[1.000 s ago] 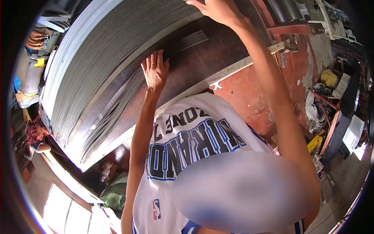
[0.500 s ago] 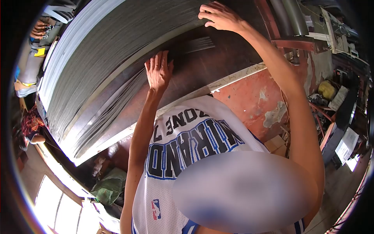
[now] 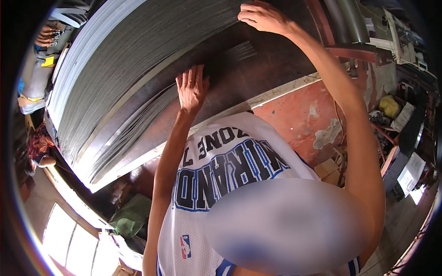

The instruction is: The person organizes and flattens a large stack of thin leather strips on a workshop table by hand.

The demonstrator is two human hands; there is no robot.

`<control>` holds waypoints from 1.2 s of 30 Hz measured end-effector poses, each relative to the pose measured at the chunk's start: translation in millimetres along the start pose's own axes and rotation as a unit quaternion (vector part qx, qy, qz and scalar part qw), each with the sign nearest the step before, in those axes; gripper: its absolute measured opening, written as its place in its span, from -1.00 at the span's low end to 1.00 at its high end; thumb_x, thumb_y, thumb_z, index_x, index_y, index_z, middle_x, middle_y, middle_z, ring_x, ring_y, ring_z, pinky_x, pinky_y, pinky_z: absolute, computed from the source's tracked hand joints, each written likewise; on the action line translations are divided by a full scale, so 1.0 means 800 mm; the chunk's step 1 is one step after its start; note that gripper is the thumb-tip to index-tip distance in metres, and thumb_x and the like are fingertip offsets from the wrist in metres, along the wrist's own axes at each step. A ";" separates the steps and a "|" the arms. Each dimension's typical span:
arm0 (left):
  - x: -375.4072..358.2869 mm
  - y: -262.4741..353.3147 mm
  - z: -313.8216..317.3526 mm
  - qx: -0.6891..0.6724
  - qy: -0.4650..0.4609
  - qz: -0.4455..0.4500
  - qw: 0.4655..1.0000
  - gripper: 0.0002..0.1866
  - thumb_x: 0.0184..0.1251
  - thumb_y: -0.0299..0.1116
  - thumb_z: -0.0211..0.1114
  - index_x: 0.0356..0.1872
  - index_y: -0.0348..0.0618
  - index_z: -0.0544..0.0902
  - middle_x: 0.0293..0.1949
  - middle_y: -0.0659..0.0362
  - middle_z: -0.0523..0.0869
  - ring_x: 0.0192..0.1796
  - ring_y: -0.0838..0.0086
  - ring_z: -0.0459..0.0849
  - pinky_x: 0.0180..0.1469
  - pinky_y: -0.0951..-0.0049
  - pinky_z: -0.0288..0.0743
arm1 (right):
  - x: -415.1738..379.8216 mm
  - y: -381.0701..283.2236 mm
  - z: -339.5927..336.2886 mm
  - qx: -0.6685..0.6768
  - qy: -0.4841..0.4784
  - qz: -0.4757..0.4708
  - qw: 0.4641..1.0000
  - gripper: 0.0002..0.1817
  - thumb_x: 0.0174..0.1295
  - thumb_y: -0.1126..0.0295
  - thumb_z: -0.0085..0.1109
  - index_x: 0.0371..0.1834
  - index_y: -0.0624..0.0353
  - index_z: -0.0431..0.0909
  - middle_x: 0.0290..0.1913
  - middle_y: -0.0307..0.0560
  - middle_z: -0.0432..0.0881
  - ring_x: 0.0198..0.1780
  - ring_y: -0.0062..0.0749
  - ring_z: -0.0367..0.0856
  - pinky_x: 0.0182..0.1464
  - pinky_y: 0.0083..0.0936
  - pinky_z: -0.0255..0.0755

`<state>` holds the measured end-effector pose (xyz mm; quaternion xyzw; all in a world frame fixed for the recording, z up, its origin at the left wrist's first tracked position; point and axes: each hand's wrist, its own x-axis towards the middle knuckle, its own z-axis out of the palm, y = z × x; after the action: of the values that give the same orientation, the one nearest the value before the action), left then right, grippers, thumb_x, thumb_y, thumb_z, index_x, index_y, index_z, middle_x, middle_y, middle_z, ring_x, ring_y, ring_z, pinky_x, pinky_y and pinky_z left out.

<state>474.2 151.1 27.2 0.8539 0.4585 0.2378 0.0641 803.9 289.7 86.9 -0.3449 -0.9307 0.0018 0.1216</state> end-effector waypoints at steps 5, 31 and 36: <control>0.006 0.002 -0.003 0.007 0.004 -0.001 1.000 -0.51 0.29 -0.28 0.41 0.23 -0.13 0.56 0.06 0.08 0.64 0.02 0.18 0.60 0.08 0.14 0.38 | 0.000 0.000 0.003 0.012 -0.063 0.039 0.997 -0.93 0.22 0.38 0.25 -0.31 0.06 0.54 -0.22 -0.08 0.52 -0.21 -0.20 0.69 -0.16 -0.22 0.59; 0.090 0.025 0.046 0.020 0.030 -0.037 0.999 -0.49 0.33 -0.20 0.37 0.25 -0.15 0.53 0.12 0.05 0.57 0.26 0.13 0.49 0.31 -0.02 0.28 | -0.027 -0.021 0.002 0.118 -0.013 0.133 0.984 -0.59 0.08 0.72 0.15 -0.02 0.11 0.72 -0.02 -0.28 0.62 -0.16 -0.22 0.69 -0.13 -0.30 0.57; 0.093 0.024 0.051 0.017 0.041 -0.034 0.998 -0.50 0.35 -0.20 0.36 0.24 -0.17 0.54 0.10 0.04 0.57 0.23 0.12 0.51 0.29 -0.01 0.31 | -0.043 -0.018 0.009 0.152 0.056 0.175 0.971 -0.66 0.15 0.71 0.12 -0.06 0.16 0.72 0.00 -0.23 0.66 -0.08 -0.17 0.70 -0.05 -0.31 0.59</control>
<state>542.5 205.5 23.2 0.8285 0.4932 0.2622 0.0387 818.2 257.3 73.3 -0.4798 -0.8362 0.1456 0.2221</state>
